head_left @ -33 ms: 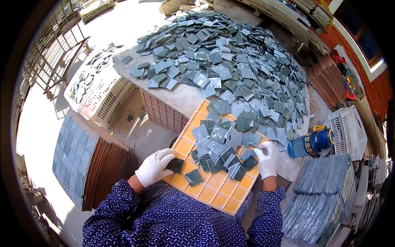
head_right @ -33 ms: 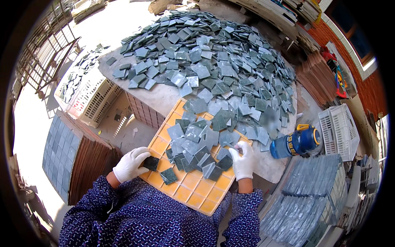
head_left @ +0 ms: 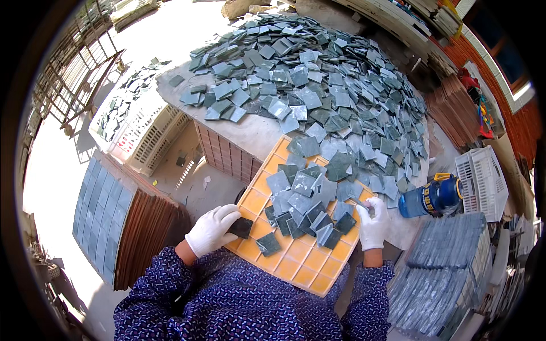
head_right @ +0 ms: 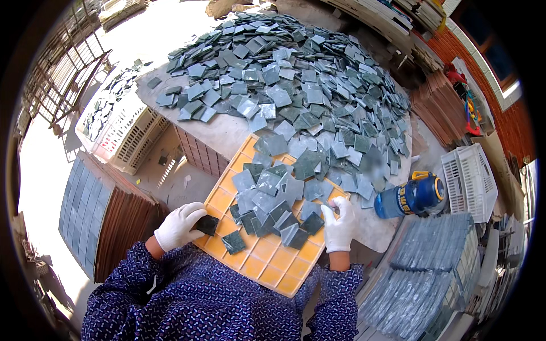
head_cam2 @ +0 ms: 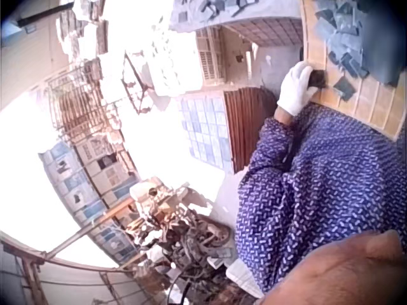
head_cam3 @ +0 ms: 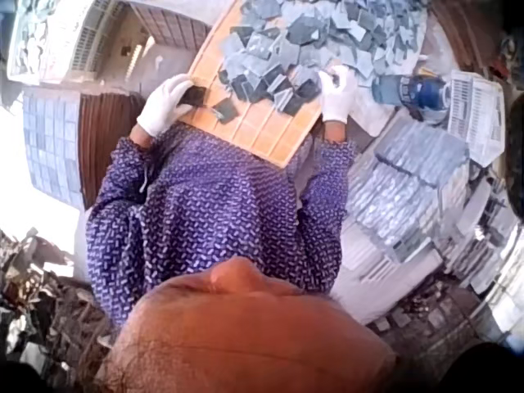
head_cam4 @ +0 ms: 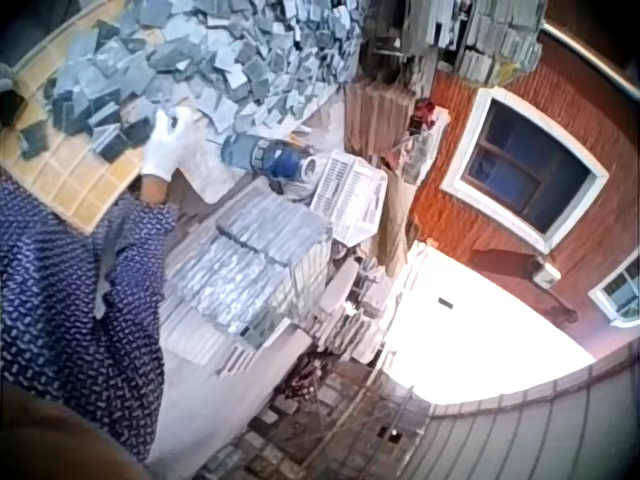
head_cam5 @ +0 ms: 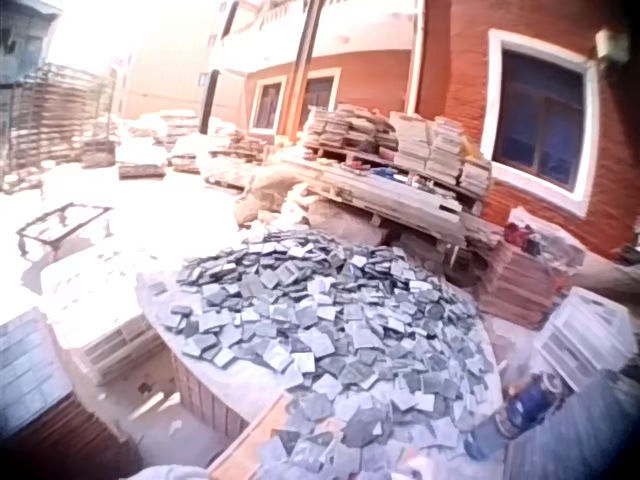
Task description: The person arranges small square tiles onto a yellow grid board. They pick tiles from a large pile and place them one by one into the grid cells, filling the board. The person then flips the board and continues arranging tiles on the other side.
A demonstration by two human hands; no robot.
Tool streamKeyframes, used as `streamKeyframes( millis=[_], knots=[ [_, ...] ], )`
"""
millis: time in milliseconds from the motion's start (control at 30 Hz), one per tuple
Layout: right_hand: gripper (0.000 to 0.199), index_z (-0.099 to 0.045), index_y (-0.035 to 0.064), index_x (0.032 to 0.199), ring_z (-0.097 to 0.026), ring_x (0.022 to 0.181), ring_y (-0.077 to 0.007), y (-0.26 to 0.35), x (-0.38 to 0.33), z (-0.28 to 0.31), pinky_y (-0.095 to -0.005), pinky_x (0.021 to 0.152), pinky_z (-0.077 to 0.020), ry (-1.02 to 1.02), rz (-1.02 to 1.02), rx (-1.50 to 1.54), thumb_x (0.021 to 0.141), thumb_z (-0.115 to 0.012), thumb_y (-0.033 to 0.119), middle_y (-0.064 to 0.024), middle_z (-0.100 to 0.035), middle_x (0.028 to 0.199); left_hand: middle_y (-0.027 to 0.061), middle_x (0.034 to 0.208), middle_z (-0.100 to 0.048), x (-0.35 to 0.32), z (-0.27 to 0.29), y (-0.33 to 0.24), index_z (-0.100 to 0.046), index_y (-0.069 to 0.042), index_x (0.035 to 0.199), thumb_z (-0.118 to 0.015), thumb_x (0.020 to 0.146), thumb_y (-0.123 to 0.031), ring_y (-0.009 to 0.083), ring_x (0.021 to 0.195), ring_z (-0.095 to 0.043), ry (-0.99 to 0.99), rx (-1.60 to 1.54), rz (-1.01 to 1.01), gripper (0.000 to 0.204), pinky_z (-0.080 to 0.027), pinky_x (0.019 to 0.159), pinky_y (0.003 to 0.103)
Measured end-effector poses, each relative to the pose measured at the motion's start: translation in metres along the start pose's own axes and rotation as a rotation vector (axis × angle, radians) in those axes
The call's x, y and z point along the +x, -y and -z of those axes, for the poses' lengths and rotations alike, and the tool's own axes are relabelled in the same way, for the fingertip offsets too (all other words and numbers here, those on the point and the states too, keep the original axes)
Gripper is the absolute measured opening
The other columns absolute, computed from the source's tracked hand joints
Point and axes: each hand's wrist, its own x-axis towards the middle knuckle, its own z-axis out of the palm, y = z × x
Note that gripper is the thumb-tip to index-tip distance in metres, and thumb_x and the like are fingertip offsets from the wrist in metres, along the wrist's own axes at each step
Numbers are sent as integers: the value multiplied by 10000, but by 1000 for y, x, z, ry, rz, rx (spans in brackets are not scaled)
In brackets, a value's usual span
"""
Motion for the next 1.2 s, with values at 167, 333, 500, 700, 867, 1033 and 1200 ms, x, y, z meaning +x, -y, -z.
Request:
streamKeyframes(
  millis=[167,333,500,700,867,1033,1200],
  knots=[
    [274,-625,-17,1061,-641,817,-114,37,-66,39,-256,704,-504,179,-420,306,797,-681,31,-86,-684,914,126,1218,-529,-27,16,10,-537,-58,1130,-728,671,-155,337,1066,-558,154,37,8,506,-474,902,410],
    [190,-666,-32,968,-644,764,-125,28,-147,46,-270,708,-508,310,-626,274,793,-666,45,-102,-693,870,149,1254,-505,-39,8,16,-517,-60,1237,-762,683,-173,348,1107,-545,104,-75,2,616,-467,931,406],
    [182,-664,15,890,-622,858,-279,41,-171,40,-356,753,-505,211,-342,-6,722,-724,51,-124,-622,948,151,1262,-495,-39,-3,31,-559,-92,1235,-784,680,-227,352,1111,-538,78,-116,-36,614,-469,933,410],
    [191,-683,44,893,-597,881,-271,33,-172,41,-368,778,-490,308,-140,-110,730,-737,127,-107,-604,927,121,1288,-471,-25,-1,16,-643,-145,1179,-780,659,-247,302,1024,-555,110,28,-11,547,-480,890,399],
    [428,-640,107,1077,-519,1036,-301,51,-174,47,-413,878,-453,463,-56,-230,705,-778,267,-94,-549,1117,212,1350,-412,-23,3,14,-546,-99,1305,-815,640,-293,373,1138,-515,213,-22,31,743,-456,946,407],
    [564,-576,132,1154,-456,1095,-325,61,-191,44,-439,923,-413,455,-73,-357,682,-791,356,-94,-472,1210,268,1460,-283,-42,-39,24,-251,18,1458,-642,828,-525,440,1275,-411,49,-127,117,919,-384,1040,423],
    [617,-540,116,1174,-437,1130,-337,69,-182,45,-454,936,-398,463,-124,-436,676,-794,376,-99,-468,1213,295,1474,-242,-53,-55,0,-225,21,1468,-647,821,-535,443,1353,-312,23,-89,85,952,-334,1080,439]
  ],
)
